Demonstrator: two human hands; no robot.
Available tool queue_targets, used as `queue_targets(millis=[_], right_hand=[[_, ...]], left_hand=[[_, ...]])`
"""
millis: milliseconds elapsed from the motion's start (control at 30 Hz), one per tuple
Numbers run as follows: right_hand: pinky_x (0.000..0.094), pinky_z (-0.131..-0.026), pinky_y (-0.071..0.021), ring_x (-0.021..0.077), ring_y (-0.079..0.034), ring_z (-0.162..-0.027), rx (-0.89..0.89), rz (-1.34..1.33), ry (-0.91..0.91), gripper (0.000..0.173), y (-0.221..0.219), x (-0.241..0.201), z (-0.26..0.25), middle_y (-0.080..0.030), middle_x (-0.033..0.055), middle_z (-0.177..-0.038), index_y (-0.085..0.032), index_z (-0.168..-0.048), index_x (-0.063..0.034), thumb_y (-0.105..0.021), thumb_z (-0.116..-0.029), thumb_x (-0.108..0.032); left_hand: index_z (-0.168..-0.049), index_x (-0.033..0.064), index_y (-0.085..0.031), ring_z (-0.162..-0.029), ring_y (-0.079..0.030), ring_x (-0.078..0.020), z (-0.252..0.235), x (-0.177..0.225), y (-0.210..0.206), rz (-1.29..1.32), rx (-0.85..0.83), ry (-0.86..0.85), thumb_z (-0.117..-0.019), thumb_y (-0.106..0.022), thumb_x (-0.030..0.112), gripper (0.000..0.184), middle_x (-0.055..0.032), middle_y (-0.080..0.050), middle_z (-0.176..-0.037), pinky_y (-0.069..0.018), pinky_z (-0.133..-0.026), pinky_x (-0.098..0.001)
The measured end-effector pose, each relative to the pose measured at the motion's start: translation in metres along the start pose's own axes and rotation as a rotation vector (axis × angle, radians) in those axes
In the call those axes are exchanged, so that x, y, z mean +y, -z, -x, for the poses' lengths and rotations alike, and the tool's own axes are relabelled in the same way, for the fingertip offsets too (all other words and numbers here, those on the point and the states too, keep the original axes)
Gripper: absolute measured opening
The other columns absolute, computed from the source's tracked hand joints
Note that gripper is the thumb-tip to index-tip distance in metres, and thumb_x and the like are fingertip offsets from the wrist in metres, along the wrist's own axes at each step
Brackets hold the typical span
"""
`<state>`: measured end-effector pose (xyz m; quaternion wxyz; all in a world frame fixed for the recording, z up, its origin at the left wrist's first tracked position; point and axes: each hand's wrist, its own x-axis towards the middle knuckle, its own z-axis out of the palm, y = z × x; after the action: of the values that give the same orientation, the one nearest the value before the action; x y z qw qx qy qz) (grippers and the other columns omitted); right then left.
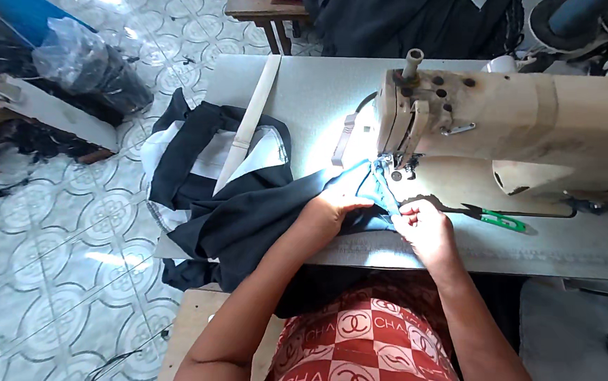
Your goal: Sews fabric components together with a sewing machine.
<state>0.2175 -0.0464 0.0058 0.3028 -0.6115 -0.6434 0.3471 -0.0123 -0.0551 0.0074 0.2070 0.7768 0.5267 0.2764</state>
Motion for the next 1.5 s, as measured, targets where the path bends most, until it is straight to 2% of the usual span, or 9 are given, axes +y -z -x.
queue_targets(millis=[67, 133, 300, 467, 600, 700, 933, 1333, 1500], right_hand=[[0.0252, -0.06, -0.0589, 0.006, -0.064, -0.06, -0.031, -0.021, -0.048, 0.021, 0.001, -0.004, -0.002, -0.066, 0.0027, -0.075, -0.069, -0.1, -0.0008, -0.076, -0.0877, -0.016], [0.0242, -0.058, -0.0595, 0.0057, -0.065, -0.058, -0.053, -0.079, -0.102, 0.019, 0.004, -0.009, -0.005, -0.066, 0.0026, -0.074, -0.068, -0.099, 0.0, -0.077, -0.0878, -0.012], [0.0233, -0.054, -0.0592, 0.0076, -0.063, -0.052, -0.097, -0.422, -0.212, 0.013, 0.01, -0.014, -0.011, -0.066, 0.0027, -0.071, -0.063, -0.093, -0.0005, -0.076, -0.0886, -0.001], [0.02, -0.052, -0.0556, 0.0063, -0.059, -0.05, -0.139, -0.755, -0.396, 0.009, 0.01, -0.021, -0.015, -0.062, 0.0019, -0.065, -0.06, -0.091, -0.0028, -0.063, -0.0968, 0.003], [0.018, -0.051, -0.0541, 0.0051, -0.058, -0.05, -0.14, -0.896, -0.468, 0.008, 0.009, -0.021, -0.016, -0.062, 0.0019, -0.066, -0.061, -0.093, -0.0028, -0.059, -0.0997, 0.002], [0.0185, -0.05, -0.0536, 0.0063, -0.058, -0.05, -0.142, -0.913, -0.496, 0.006, 0.008, -0.02, -0.016, -0.062, 0.0036, -0.067, -0.061, -0.095, -0.0018, -0.059, -0.0998, 0.001], [0.0203, -0.05, -0.0551, 0.0062, -0.059, -0.048, -0.195, -0.581, -0.447, 0.005, -0.001, -0.007, -0.007, -0.061, 0.0009, -0.063, -0.062, -0.096, 0.0006, -0.067, -0.0948, 0.001], [0.0207, -0.049, -0.0554, 0.0055, -0.061, -0.049, -0.174, -0.423, -0.333, 0.017, -0.004, -0.002, -0.008, -0.066, 0.0018, -0.067, -0.064, -0.106, 0.0035, -0.072, -0.0911, 0.0], [0.0204, -0.047, -0.0537, 0.0056, -0.059, -0.047, -0.164, -0.465, -0.359, 0.017, -0.005, -0.002, -0.009, -0.065, 0.0024, -0.066, -0.064, -0.106, 0.004, -0.072, -0.0918, 0.0]], left_hand=[[-0.119, 0.0236, -0.077, -0.093, -0.068, -0.0268, -0.003, 0.004, -0.016, -0.178, 0.065, -0.092, -0.097, -0.058, 0.001, 0.037, -0.011, -0.068, -0.099, -0.0575, -0.078, -0.0451], [-0.115, 0.0239, -0.078, -0.11, -0.067, -0.027, -0.006, 0.012, -0.029, -0.292, 0.106, -0.18, -0.0992, -0.059, 0.011, 0.028, -0.0064, -0.071, -0.116, -0.0538, -0.089, -0.0502], [-0.118, 0.0189, -0.077, -0.119, -0.065, -0.023, -0.003, 0.006, -0.045, -0.368, 0.195, -0.391, -0.0972, -0.051, 0.065, 0.057, -0.0037, -0.073, -0.122, -0.0516, -0.098, -0.0446], [-0.103, 0.0211, -0.075, -0.123, -0.065, -0.0208, 0.0, 0.0, -0.05, -0.479, 0.291, -0.388, -0.0994, -0.064, 0.035, 0.018, 0.0037, -0.075, -0.117, -0.0452, -0.101, -0.0554], [-0.107, 0.0226, -0.079, -0.128, -0.063, -0.025, -0.01, -0.002, -0.049, -0.477, 0.278, -0.393, -0.0992, -0.062, 0.014, 0.021, 0.0044, -0.075, -0.119, -0.033, -0.106, -0.0722], [-0.106, 0.0189, -0.077, -0.128, -0.061, -0.0303, -0.021, -0.001, -0.043, -0.458, 0.174, -0.377, -0.0967, -0.062, 0.007, 0.021, 0.0002, -0.075, -0.113, -0.0364, -0.099, -0.0773], [-0.092, 0.0162, -0.073, -0.111, -0.067, -0.0285, -0.017, 0.005, -0.011, -0.514, -0.025, -0.34, -0.0979, -0.06, 0.005, 0.019, -0.0016, -0.072, -0.093, -0.0331, -0.102, -0.0765], [-0.131, 0.0379, -0.068, -0.124, -0.063, -0.0299, -0.004, -0.015, -0.012, -0.468, -0.074, -0.444, -0.1048, -0.051, 0.009, 0.042, -0.0017, -0.073, -0.111, -0.0268, -0.105, -0.081], [-0.129, 0.0378, -0.07, -0.121, -0.063, -0.0303, -0.006, -0.017, -0.012, -0.457, -0.08, -0.483, -0.1041, -0.053, 0.01, 0.041, -0.0041, -0.071, -0.11, -0.0231, -0.107, -0.0806]])
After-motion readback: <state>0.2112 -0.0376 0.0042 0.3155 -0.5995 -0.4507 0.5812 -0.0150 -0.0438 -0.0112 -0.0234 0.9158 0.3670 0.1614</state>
